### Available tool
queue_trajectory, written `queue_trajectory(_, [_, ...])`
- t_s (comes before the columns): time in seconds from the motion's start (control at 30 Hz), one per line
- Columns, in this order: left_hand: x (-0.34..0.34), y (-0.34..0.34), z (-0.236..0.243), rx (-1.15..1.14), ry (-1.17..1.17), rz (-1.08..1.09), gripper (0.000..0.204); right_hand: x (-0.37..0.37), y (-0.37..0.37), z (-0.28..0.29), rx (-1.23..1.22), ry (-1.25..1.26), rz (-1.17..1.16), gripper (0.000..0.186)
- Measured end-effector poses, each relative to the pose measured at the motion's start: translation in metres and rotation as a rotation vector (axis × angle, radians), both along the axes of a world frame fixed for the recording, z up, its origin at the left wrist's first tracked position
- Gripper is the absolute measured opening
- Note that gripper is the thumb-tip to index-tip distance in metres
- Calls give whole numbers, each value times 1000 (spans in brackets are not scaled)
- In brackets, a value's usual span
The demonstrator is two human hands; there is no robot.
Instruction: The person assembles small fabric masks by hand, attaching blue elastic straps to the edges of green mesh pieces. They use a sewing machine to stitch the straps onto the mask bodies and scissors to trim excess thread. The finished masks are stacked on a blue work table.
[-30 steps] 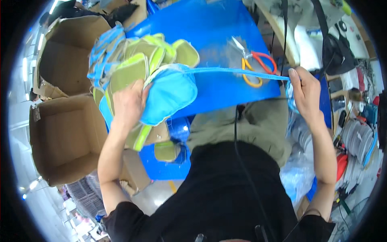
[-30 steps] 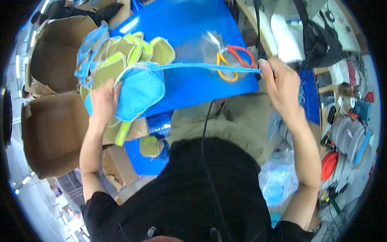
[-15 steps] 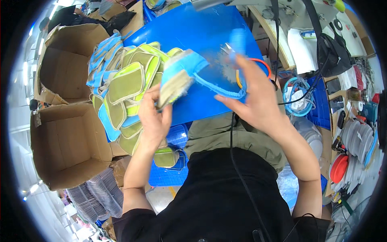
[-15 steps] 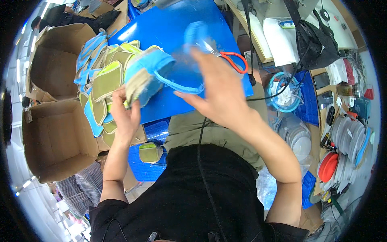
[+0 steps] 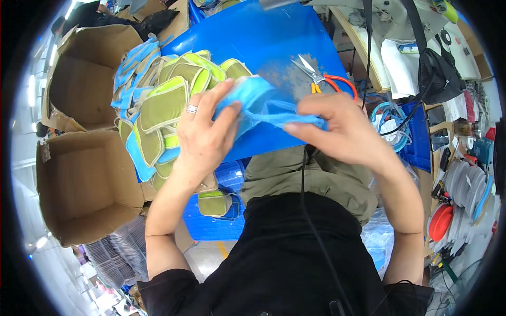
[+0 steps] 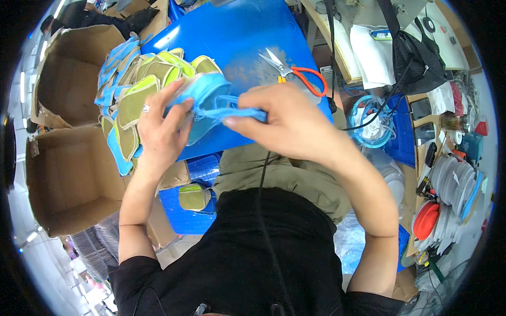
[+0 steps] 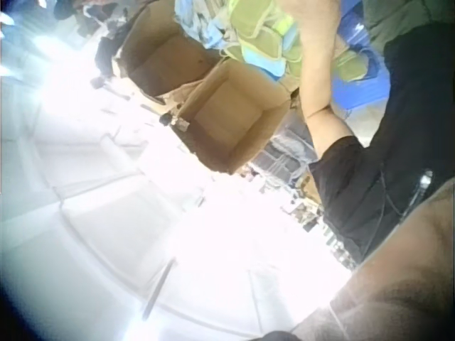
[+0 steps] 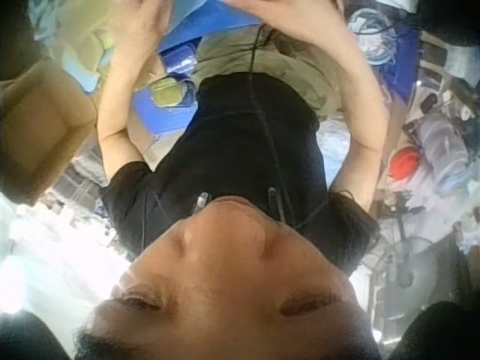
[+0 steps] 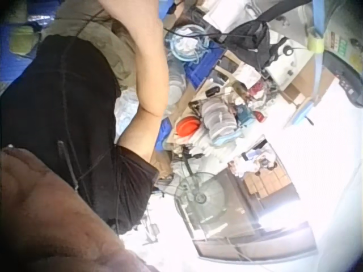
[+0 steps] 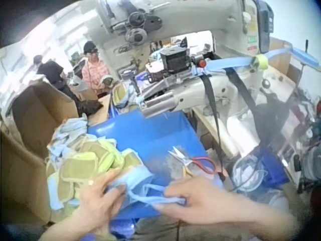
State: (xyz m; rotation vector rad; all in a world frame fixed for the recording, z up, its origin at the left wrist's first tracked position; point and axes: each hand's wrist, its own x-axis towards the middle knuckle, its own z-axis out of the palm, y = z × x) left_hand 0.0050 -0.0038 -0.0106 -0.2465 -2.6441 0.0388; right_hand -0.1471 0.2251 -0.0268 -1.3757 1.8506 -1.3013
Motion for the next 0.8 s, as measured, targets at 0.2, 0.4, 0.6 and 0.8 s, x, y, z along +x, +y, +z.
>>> queue_trajectory(0.2, [-6,-6,14,-171,-449,191,17,-14,9,7,-170,468,-315,30])
queue_trajectory(0.4, [-14,-37,15,-156,-657,11,31,-1,-52,45,-473,862,-169,26])
queue_trajectory(0.6, [26,-85,39,-187,-358,168,17,-21,40,-25,-61,951,-196,18])
queue_trajectory(0.8, [76,-72,-3,4,-387,234,18,-12,135,-56,175,45,-597,33])
